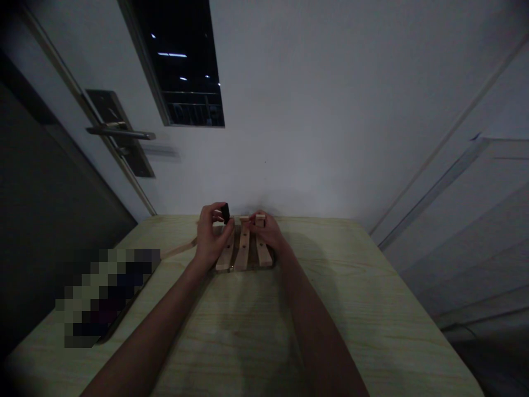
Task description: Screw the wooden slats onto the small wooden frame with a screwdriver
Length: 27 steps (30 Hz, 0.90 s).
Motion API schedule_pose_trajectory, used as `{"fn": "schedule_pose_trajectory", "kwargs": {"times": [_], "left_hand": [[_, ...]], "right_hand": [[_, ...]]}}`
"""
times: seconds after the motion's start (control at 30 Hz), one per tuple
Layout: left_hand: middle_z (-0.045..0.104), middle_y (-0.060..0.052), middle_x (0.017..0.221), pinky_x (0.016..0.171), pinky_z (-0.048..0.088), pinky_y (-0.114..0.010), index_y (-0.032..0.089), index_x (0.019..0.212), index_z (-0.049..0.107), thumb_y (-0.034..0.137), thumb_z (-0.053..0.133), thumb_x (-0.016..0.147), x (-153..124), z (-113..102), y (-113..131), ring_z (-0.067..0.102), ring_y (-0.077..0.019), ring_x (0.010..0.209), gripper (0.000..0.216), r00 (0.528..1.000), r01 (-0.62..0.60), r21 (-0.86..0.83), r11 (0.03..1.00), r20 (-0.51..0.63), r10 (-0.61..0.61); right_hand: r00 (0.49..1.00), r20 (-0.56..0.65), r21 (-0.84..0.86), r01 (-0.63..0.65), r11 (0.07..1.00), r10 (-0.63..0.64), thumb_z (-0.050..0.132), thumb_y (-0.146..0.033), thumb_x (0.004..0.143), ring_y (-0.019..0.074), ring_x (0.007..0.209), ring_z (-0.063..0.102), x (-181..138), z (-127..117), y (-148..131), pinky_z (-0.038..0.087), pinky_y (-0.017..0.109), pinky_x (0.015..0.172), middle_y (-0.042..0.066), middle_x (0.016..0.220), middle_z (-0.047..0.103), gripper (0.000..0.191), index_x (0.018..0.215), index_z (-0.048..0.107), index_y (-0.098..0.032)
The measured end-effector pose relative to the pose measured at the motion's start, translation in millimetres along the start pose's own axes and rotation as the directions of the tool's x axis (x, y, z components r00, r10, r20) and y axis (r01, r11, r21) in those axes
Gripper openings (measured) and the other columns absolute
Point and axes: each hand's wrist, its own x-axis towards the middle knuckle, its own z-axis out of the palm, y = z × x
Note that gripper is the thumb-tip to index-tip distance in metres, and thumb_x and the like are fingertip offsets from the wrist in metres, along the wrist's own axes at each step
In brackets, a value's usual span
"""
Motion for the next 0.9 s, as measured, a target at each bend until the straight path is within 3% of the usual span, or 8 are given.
{"fn": "schedule_pose_trajectory", "kwargs": {"times": [0.2, 0.67, 0.9], "left_hand": [[0.051, -0.003, 0.096, 0.070, 0.048, -0.029, 0.024, 0.116, 0.050, 0.019, 0.061, 0.082, 1, 1, -3, 0.052, -0.0139, 0.080, 0.037, 1.000, 0.018, 0.006, 1.000, -0.012, -0.018], [0.057, -0.008, 0.110, 0.081, 0.049, -0.036, 0.024, 0.131, 0.041, 0.016, 0.049, 0.084, -1, -1, 1, 0.056, -0.0180, 0.092, 0.048, 0.997, -0.006, -0.030, 1.000, 0.077, 0.008], [0.052, -0.005, 0.103, 0.072, 0.050, -0.030, 0.024, 0.118, 0.053, 0.020, 0.061, 0.081, 2, -3, 4, 0.053, -0.0170, 0.089, 0.038, 0.999, -0.027, 0.026, 0.999, 0.027, 0.027]], "right_hand": [[1.000, -0.010, -0.011, 0.000, 1.000, 0.000, 0.073, -0.040, 0.061, 0.0122, 0.066, 0.050, 1, -2, 6, 0.042, 0.027, 0.064, -0.002, 0.072, 0.055, 0.031, 0.077, 0.055, -0.021], [1.000, -0.003, -0.043, 0.011, 0.999, -0.011, 0.073, -0.040, 0.062, 0.0123, 0.065, 0.050, -1, 0, -6, 0.041, 0.026, 0.062, -0.002, 0.070, 0.056, 0.030, 0.073, 0.054, -0.020], [1.000, 0.012, -0.014, -0.003, 1.000, 0.003, 0.073, -0.042, 0.061, 0.0111, 0.062, 0.048, -1, 0, -6, 0.039, 0.025, 0.060, -0.004, 0.068, 0.053, 0.032, 0.074, 0.053, -0.020]]}}
